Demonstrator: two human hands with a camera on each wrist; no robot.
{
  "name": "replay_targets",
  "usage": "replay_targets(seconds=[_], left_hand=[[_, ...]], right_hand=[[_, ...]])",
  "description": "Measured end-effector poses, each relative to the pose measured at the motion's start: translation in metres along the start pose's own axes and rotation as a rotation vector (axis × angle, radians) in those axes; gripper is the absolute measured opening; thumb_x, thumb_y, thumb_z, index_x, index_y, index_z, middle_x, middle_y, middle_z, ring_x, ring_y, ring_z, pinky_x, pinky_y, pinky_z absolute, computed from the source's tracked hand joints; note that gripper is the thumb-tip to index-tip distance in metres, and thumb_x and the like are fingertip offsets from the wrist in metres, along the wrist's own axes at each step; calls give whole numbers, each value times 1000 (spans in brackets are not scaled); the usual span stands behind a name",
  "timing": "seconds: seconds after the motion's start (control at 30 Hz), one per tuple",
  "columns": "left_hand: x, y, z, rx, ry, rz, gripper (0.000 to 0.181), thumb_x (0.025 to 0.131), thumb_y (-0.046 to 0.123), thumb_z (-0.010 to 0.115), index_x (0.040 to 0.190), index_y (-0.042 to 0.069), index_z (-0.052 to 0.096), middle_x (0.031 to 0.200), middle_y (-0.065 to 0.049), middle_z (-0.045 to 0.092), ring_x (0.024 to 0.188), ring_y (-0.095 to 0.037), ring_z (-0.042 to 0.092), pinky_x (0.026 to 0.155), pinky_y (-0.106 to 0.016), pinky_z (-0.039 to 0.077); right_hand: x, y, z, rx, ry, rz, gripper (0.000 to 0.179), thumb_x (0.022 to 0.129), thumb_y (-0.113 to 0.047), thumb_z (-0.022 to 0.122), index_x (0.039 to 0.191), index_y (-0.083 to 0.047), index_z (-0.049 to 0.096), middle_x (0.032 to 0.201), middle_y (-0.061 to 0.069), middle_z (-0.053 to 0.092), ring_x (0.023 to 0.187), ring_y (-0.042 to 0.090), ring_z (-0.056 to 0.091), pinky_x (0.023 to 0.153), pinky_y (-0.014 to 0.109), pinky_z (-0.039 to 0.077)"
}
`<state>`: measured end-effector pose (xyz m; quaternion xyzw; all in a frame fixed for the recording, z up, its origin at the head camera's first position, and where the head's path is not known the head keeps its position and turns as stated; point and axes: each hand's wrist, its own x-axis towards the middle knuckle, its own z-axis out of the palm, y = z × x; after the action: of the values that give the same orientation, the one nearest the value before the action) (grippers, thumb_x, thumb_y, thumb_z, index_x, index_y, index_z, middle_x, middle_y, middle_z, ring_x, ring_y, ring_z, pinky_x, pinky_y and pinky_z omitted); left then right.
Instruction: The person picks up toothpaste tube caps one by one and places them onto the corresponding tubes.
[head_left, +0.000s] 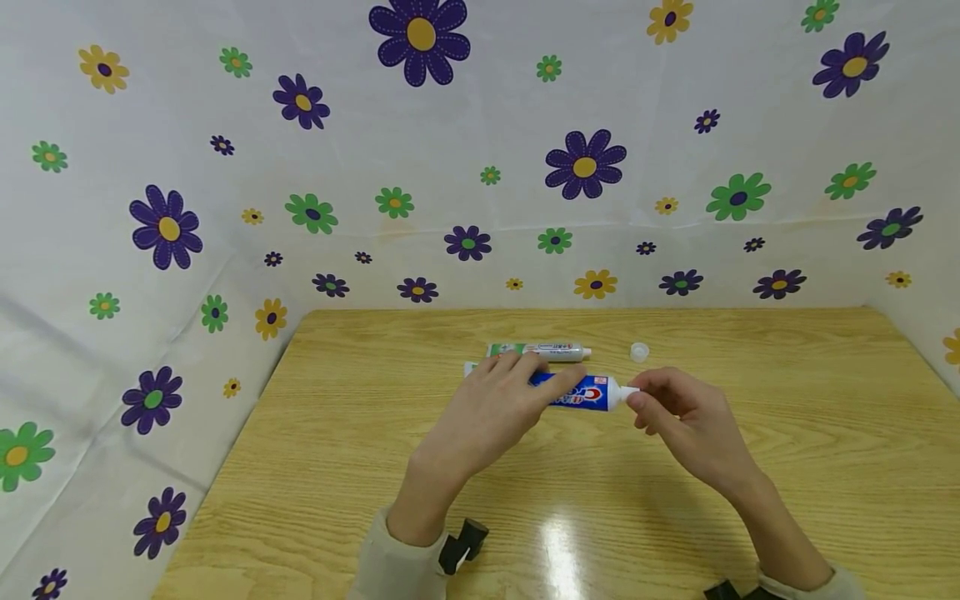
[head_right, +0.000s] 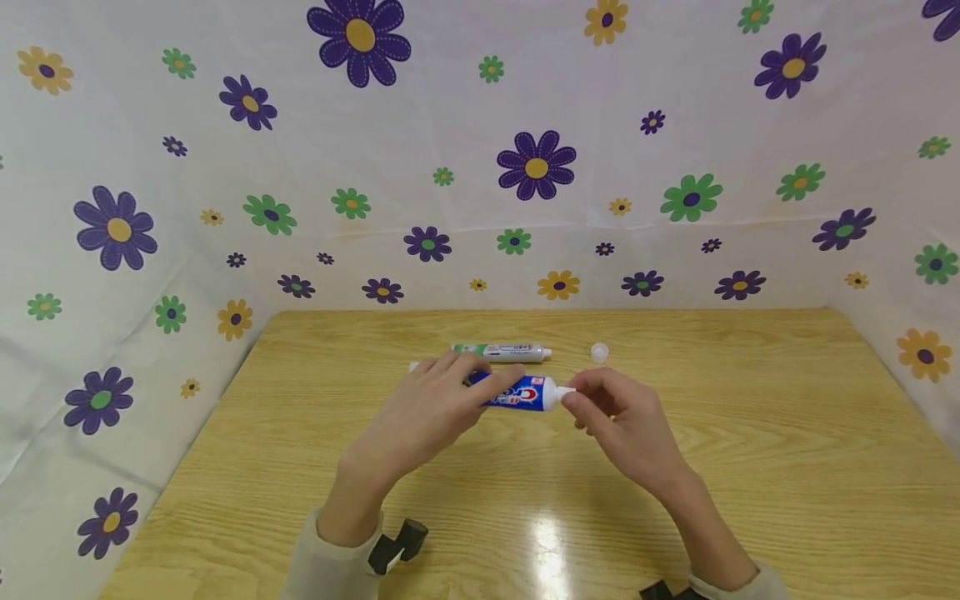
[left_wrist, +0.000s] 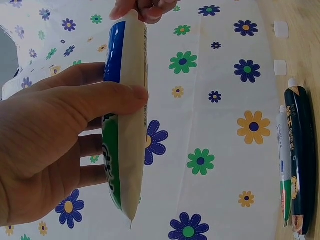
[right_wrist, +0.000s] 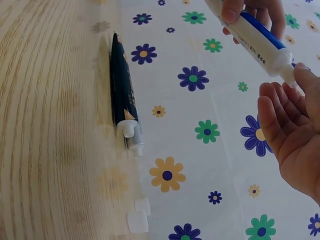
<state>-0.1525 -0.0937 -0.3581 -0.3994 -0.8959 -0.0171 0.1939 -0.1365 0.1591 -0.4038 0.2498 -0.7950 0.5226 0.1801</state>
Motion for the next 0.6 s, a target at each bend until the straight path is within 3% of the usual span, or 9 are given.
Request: replay_targets(seconds=[0.1, 0.3, 0.6], left_hand=[[0, 0, 0, -6, -1, -2, 52, 96, 16, 67, 142, 34, 50, 116, -2, 64, 102, -23, 61, 89, -46, 53], [0, -1, 0, -13, -27, -16, 54, 96, 16, 68, 144, 33, 50, 117, -2, 64, 107, -25, 63, 94, -52, 52], [1, -2, 1, 0, -55, -8, 58, 92, 19, 73, 144, 30, 50, 118, -2, 66, 110, -27, 64, 96, -52, 52]], right_hand=[[0, 1, 1, -2, 9, -8, 21, 89, 11, 65, 104, -4, 65, 82, -4, 64, 63, 8, 60, 53, 22, 52], [1, 3, 0, -16, -18, -100, 40, 82, 17, 69, 114, -5, 61, 101, 0, 63, 73, 8, 63, 58, 20, 53], [1, 4, 0, -32, -21, -126, 38, 82, 19, 68, 112, -2, 62, 99, 1, 63, 71, 7, 62, 56, 19, 52]])
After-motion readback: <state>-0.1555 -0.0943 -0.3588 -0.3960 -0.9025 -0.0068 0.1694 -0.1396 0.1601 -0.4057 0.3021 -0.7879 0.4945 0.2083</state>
